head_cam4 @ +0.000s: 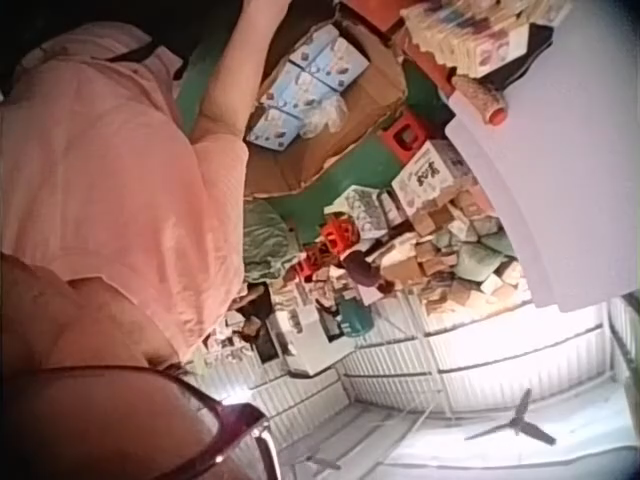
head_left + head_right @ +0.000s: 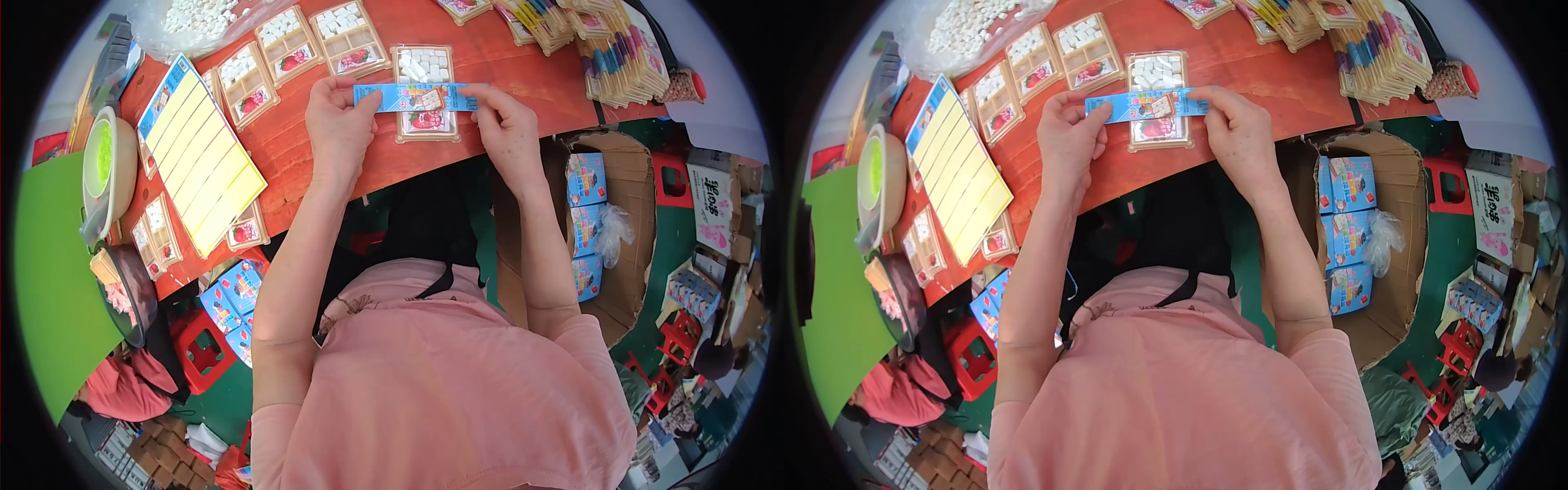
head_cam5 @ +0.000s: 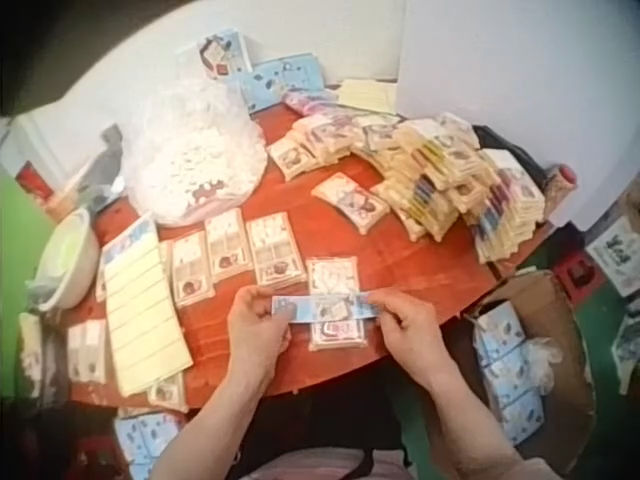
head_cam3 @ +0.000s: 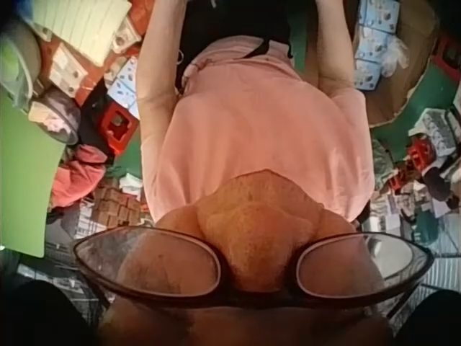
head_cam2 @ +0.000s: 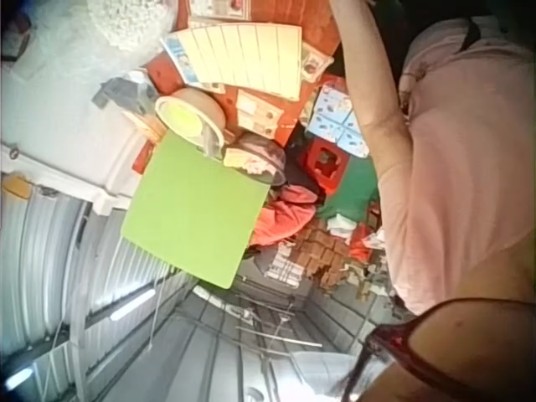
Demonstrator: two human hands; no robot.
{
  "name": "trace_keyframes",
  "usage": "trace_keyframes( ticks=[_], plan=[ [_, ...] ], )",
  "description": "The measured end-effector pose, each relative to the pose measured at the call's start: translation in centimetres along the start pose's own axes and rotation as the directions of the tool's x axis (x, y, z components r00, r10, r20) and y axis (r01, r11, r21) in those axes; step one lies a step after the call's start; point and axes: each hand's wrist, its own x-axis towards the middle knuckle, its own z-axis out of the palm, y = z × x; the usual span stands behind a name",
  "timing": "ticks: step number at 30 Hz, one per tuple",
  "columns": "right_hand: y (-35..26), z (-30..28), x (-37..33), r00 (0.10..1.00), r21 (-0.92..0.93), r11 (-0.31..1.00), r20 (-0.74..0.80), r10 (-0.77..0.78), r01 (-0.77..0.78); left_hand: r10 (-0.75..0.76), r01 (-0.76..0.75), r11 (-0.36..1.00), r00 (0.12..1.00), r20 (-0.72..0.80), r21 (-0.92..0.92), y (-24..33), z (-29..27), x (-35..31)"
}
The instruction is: Peeling stickers from a large sheet and applying them to individual plastic containers filled with white items.
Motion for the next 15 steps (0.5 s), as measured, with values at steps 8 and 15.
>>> trace_keyframes(
  ticks=[8, 15],
  plan=[
    [-2.1, 0.4, -1.4, 0.993, -0.489, 0.864, 0.04, -0.115, 0.12, 0.333, -0.291, 0.803, 0.943, 0.013, 0.52, -1.3, 0.2, -1.2],
    [-2.1, 1.0, -6.1, 0.998, -0.231, 0.971, -0.046, 0.05, -0.06, 0.435, -0.399, 0.713, 0.897, 0.082, 0.577, -3.6, -0.9, -5.0]
  ],
)
